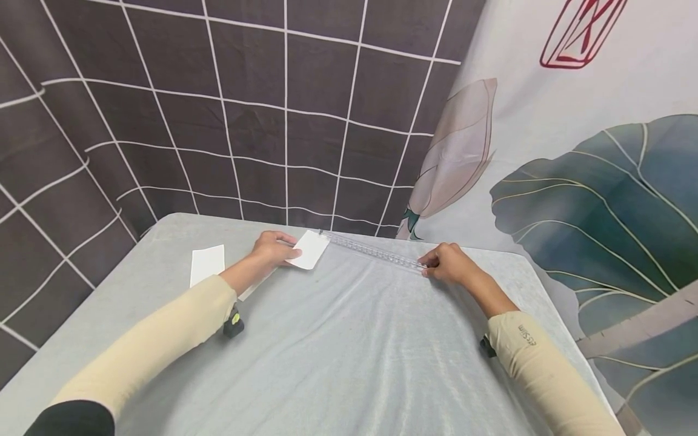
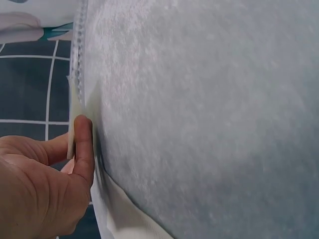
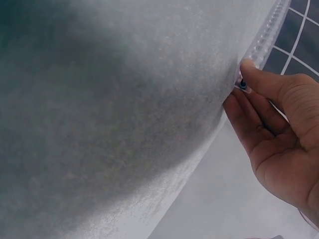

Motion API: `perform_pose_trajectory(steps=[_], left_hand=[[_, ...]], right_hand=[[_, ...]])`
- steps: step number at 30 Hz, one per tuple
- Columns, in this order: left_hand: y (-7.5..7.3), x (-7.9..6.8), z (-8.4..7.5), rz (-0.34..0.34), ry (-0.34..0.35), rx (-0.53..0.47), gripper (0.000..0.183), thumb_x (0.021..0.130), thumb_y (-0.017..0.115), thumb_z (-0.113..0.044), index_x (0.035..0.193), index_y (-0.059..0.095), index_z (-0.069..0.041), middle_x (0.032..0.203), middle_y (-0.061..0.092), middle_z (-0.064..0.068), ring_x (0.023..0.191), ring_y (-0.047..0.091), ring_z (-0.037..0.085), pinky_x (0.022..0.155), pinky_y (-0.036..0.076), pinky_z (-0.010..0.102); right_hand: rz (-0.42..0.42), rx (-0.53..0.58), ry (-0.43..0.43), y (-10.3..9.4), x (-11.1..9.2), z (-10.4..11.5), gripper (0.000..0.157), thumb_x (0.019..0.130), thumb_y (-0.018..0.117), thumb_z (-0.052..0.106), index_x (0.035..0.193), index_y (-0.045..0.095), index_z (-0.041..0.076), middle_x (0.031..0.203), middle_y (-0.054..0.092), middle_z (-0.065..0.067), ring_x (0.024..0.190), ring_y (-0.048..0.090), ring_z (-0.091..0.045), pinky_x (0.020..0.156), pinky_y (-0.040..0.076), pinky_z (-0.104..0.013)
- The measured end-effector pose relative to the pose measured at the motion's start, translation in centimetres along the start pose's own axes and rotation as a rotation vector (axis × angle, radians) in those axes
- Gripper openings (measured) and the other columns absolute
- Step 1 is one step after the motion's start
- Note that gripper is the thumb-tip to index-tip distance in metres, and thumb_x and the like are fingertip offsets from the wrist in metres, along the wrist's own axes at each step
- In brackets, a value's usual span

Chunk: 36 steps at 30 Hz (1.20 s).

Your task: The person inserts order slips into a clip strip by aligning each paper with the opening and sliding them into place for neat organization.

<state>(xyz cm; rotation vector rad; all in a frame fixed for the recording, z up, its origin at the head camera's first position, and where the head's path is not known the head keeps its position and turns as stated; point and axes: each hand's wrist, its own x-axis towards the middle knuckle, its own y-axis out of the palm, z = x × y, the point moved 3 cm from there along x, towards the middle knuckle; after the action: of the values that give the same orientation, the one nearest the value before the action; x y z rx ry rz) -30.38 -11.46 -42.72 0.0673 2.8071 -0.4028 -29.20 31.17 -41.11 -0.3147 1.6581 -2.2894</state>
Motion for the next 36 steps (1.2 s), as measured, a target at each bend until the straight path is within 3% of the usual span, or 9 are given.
perform_pose_trajectory(steps=[3,9,12,16,22,27,36], left_hand=[[0.5,0.1,-0.1,0.014,0.004,-0.021,0.047,0.098,0.079,0.008,0.143,0.064,0.013,0.138,0.065,0.032,0.104,0.081,0.030,0.096,0.072,0.036],[1.1,0.4,-0.1,0.017,0.008,0.000,0.047,0.099,0.079,0.006,0.144,0.066,0.010,0.138,0.066,0.032,0.097,0.082,0.026,0.091,0.073,0.033],[1.3,0.6,-0.1,0.032,0.004,0.007,0.047,0.101,0.077,0.004,0.147,0.064,0.009,0.139,0.067,0.033,0.105,0.083,0.033,0.091,0.073,0.033],[1.5,0.6,-0.2,0.059,-0.002,0.017,0.049,0.105,0.073,0.002,0.151,0.061,0.008,0.141,0.066,0.032,0.120,0.080,0.040,0.097,0.072,0.036],[1.9,0.6,-0.3,0.112,-0.004,0.017,0.052,0.108,0.066,0.002,0.158,0.054,0.009,0.146,0.063,0.033,0.120,0.078,0.037,0.104,0.070,0.040],[2.6,0.6,-0.4,0.149,-0.015,0.018,0.054,0.110,0.060,0.002,0.162,0.048,0.009,0.151,0.060,0.034,0.131,0.073,0.042,0.112,0.067,0.044],[3.4,0.9,-0.4,0.191,-0.039,0.005,0.057,0.111,0.060,0.000,0.166,0.044,0.006,0.159,0.054,0.033,0.139,0.069,0.043,0.118,0.063,0.045]], right_hand=[[0.000,0.004,0.003,0.0,0.0,0.0,0.025,0.093,0.090,0.008,0.117,0.088,0.002,0.100,0.087,-0.015,0.087,0.079,-0.022,0.074,0.065,-0.038],[0.007,0.009,0.010,0.1,0.1,-0.1,0.025,0.093,0.089,0.007,0.117,0.088,0.001,0.102,0.087,-0.015,0.088,0.079,-0.023,0.075,0.066,-0.038],[0.011,0.015,0.006,0.2,0.2,-0.2,0.025,0.093,0.088,0.006,0.118,0.087,0.001,0.104,0.087,-0.016,0.091,0.081,-0.025,0.077,0.068,-0.040],[0.011,0.022,-0.001,0.3,0.2,-0.3,0.025,0.093,0.088,0.006,0.117,0.087,0.000,0.106,0.087,-0.017,0.093,0.083,-0.027,0.079,0.069,-0.042],[0.009,0.022,-0.008,0.2,0.3,-0.4,0.025,0.092,0.089,0.006,0.117,0.087,0.000,0.106,0.087,-0.017,0.094,0.083,-0.028,0.080,0.069,-0.044],[0.005,0.016,-0.004,0.2,0.2,-0.4,0.025,0.092,0.088,0.006,0.117,0.087,0.000,0.106,0.087,-0.017,0.094,0.083,-0.028,0.080,0.069,-0.044],[0.010,0.013,-0.002,0.0,0.1,0.0,0.026,0.092,0.089,0.008,0.117,0.087,0.000,0.105,0.088,-0.016,0.092,0.082,-0.026,0.081,0.069,-0.043]])
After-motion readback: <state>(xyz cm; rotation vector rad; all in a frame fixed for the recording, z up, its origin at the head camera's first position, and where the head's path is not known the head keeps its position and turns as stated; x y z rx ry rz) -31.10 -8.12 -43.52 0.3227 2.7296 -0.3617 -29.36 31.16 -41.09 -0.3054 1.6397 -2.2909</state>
